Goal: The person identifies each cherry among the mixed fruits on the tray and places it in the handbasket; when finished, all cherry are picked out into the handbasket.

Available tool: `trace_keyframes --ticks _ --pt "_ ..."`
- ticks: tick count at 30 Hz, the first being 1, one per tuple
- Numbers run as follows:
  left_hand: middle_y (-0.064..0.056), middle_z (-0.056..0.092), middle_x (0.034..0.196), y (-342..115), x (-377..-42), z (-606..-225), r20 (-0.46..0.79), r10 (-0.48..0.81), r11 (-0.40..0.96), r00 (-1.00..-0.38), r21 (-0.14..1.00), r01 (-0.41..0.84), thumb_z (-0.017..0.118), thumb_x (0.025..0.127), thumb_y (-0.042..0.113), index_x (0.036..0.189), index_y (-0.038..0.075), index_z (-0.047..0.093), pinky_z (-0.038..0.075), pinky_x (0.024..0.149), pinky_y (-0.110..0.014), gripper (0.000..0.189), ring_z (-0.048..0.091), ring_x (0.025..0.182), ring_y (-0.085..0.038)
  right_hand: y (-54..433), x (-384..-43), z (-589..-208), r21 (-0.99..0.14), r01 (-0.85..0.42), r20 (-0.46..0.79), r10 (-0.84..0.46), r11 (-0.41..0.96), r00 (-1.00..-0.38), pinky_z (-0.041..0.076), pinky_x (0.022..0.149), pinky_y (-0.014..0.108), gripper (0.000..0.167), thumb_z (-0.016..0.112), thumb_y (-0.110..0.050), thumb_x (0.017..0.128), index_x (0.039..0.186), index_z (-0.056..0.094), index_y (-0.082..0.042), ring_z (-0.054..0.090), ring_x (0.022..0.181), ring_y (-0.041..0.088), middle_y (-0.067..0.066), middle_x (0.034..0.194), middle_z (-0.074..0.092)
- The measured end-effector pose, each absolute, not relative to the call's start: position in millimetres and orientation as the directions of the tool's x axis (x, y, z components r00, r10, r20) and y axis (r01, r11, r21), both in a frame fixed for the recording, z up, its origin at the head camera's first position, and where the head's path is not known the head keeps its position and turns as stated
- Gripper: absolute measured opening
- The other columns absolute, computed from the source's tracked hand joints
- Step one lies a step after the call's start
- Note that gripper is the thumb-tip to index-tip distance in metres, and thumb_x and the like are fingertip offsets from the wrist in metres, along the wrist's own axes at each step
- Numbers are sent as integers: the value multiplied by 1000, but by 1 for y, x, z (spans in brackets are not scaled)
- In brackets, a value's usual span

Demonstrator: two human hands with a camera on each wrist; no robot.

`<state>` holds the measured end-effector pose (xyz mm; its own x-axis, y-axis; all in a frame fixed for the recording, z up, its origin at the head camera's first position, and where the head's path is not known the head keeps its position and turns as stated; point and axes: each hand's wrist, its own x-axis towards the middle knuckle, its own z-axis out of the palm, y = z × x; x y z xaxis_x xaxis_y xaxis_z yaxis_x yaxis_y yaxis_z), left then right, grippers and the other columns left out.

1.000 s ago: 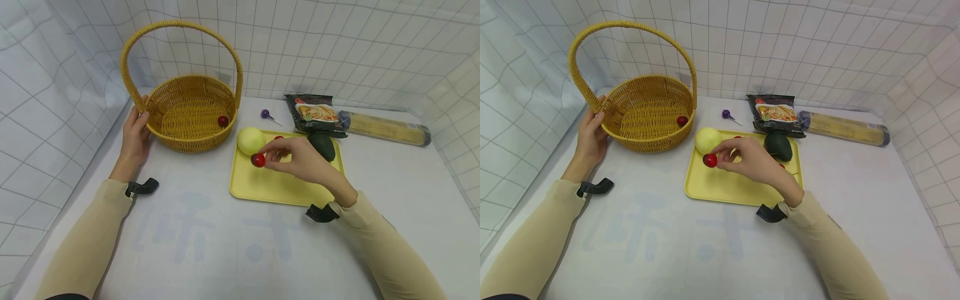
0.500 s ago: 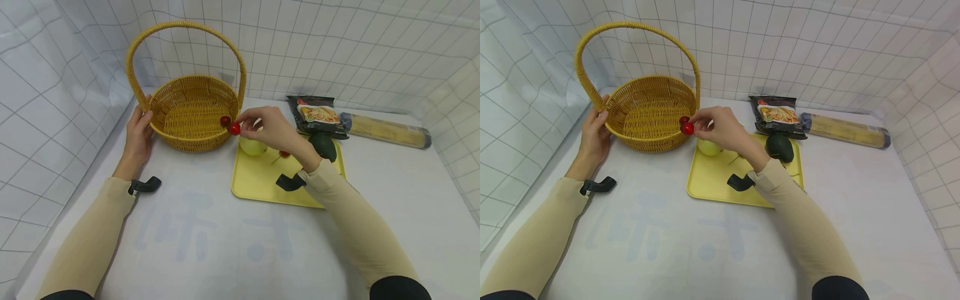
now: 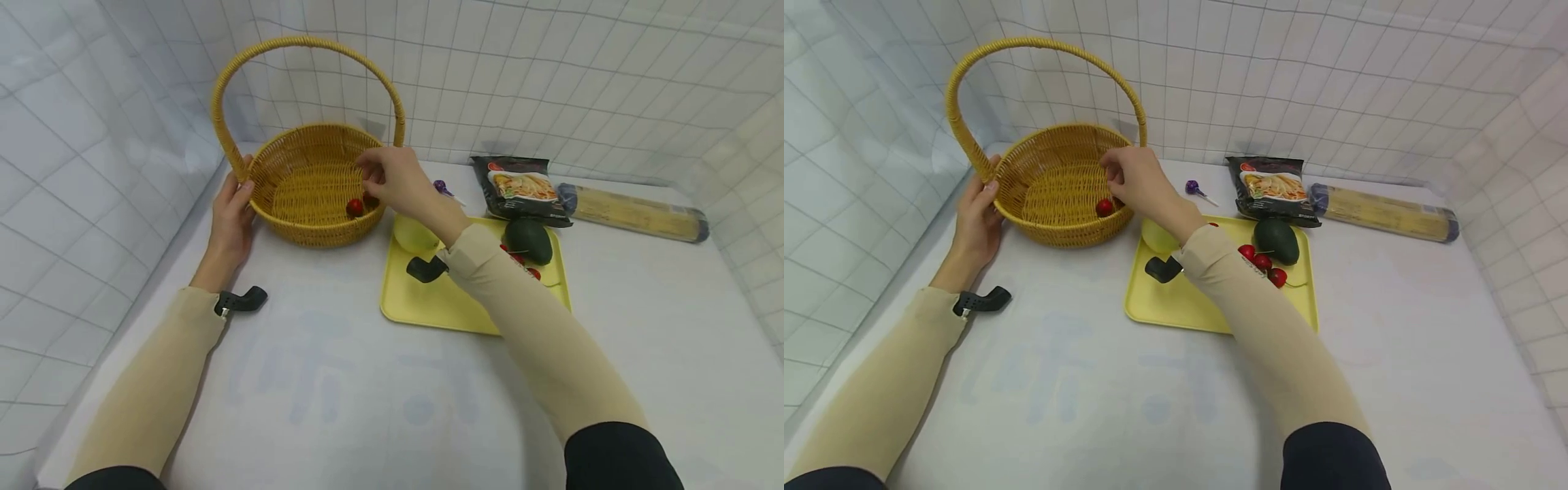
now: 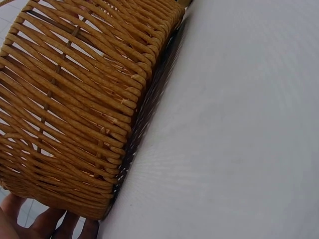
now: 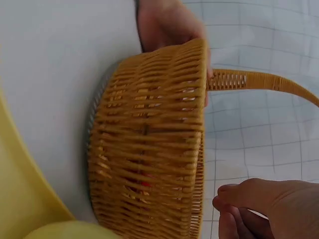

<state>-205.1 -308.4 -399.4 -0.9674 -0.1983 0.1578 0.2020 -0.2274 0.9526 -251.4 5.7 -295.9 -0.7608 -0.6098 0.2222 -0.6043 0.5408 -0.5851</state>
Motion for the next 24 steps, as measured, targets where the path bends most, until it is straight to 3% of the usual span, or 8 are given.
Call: trace_keyframes --ticks 10,24 --pt "-4 39 167 -307 -205 -398 142 -194 -230 -971 955 186 55 109 23 163 24 43 19 129 -37 55 33 154 -20 46 -236 -305 -638 -620 324 -571 457 -754 58 93 35 29 69 -4 99 128 72 0 70 104 25 17 121 73" --pt "-2 43 164 -309 -205 -399 142 -191 -255 -971 948 189 57 108 23 162 24 44 27 124 -31 55 35 152 -20 127 -203 -316 -653 -575 349 -478 493 -806 59 94 37 25 73 -9 99 124 75 -8 72 103 20 7 123 75"
